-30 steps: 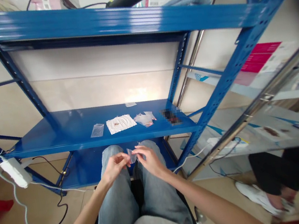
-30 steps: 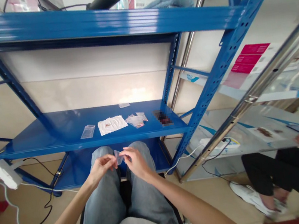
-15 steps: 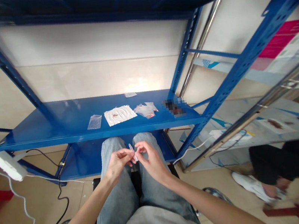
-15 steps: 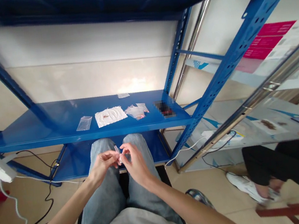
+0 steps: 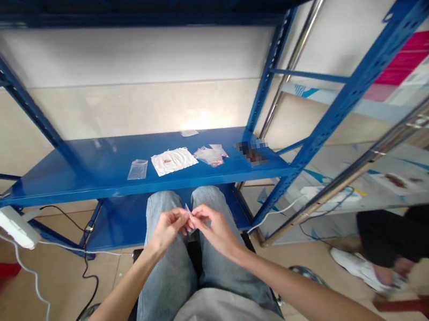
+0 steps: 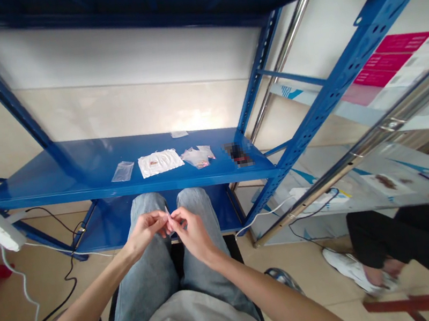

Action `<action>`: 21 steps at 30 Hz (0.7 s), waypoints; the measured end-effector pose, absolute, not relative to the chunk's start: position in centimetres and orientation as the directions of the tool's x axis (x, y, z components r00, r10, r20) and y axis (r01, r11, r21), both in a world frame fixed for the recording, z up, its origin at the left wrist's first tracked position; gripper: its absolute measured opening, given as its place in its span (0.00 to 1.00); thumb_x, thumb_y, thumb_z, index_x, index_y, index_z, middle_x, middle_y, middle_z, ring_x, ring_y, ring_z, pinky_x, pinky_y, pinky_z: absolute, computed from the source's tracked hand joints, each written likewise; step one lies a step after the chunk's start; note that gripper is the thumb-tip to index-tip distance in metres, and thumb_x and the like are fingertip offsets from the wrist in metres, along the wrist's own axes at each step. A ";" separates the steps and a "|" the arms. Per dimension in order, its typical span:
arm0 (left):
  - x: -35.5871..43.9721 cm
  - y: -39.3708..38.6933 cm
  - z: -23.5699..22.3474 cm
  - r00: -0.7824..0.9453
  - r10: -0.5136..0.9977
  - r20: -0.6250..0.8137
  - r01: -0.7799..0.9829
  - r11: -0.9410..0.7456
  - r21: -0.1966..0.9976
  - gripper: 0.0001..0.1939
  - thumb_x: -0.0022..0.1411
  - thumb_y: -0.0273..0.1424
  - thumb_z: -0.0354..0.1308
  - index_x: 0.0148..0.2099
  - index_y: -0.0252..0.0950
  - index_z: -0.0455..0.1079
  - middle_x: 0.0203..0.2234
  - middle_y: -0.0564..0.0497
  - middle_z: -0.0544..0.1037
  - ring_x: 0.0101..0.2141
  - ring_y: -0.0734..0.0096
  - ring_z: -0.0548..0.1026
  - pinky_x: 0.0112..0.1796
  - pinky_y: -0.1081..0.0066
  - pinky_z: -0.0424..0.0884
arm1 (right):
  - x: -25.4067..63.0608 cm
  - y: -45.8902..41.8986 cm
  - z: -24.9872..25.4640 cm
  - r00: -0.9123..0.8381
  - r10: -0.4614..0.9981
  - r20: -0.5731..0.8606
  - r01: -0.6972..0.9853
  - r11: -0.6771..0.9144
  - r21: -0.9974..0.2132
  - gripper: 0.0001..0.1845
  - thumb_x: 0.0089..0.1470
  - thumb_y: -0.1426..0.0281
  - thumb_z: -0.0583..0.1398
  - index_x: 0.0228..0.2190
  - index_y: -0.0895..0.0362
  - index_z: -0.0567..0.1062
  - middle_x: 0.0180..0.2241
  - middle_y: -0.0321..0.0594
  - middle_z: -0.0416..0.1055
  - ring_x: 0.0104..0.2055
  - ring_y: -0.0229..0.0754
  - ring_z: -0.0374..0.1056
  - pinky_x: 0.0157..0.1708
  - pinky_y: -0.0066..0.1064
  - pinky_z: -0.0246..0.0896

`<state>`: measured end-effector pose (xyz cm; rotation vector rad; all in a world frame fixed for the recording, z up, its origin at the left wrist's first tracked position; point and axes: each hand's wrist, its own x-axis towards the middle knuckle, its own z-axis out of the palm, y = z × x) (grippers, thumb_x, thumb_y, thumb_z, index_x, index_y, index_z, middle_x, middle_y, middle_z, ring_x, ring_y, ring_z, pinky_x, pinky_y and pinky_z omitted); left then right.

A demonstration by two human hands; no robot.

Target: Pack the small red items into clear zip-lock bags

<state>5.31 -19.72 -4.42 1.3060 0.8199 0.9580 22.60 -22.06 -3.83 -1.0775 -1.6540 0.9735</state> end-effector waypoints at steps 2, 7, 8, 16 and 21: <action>5.5 -19.8 -4.4 0.402 0.914 0.051 -0.063 -0.028 0.998 0.21 0.62 0.49 0.62 0.34 0.33 0.74 0.24 0.49 0.76 0.25 0.72 0.72 0.28 0.73 0.68 | 22.7 -22.1 -3.9 -0.215 0.945 0.246 0.229 0.294 -0.928 0.09 0.65 0.61 0.58 0.35 0.52 0.73 0.31 0.36 0.77 0.34 0.41 0.75 0.34 0.31 0.68; 5.9 -20.6 -4.3 0.383 0.921 0.073 -0.033 -0.065 0.997 0.19 0.61 0.46 0.63 0.30 0.34 0.71 0.21 0.53 0.73 0.22 0.74 0.68 0.27 0.73 0.66 | 22.8 -22.0 -4.0 -0.255 0.942 0.216 0.218 0.274 -0.937 0.12 0.66 0.61 0.56 0.31 0.52 0.70 0.28 0.34 0.75 0.29 0.40 0.72 0.30 0.29 0.65; 5.9 -20.7 -4.3 0.373 0.925 0.078 -0.016 -0.078 0.997 0.18 0.61 0.45 0.63 0.30 0.34 0.71 0.20 0.53 0.73 0.22 0.74 0.68 0.27 0.73 0.65 | 22.8 -22.0 -4.1 -0.259 0.942 0.214 0.238 0.276 -0.931 0.13 0.66 0.62 0.55 0.30 0.52 0.70 0.27 0.34 0.74 0.28 0.39 0.71 0.29 0.29 0.64; 6.0 -21.3 -4.9 0.281 0.949 0.144 0.317 -0.234 0.919 0.10 0.59 0.31 0.55 0.25 0.36 0.65 0.18 0.56 0.66 0.22 0.76 0.62 0.25 0.74 0.57 | 23.0 -21.7 -4.0 -0.286 0.931 0.229 0.557 0.355 -0.751 0.10 0.58 0.73 0.58 0.25 0.52 0.70 0.22 0.33 0.73 0.24 0.38 0.68 0.25 0.27 0.56; 6.1 -21.7 -4.4 0.209 0.957 0.200 0.562 -0.285 0.777 0.09 0.55 0.28 0.54 0.23 0.37 0.62 0.17 0.57 0.65 0.21 0.75 0.62 0.26 0.72 0.54 | 23.5 -21.4 -3.7 -0.216 0.946 0.242 0.677 0.324 -0.661 0.09 0.51 0.75 0.60 0.22 0.53 0.69 0.19 0.31 0.70 0.21 0.37 0.65 0.23 0.27 0.51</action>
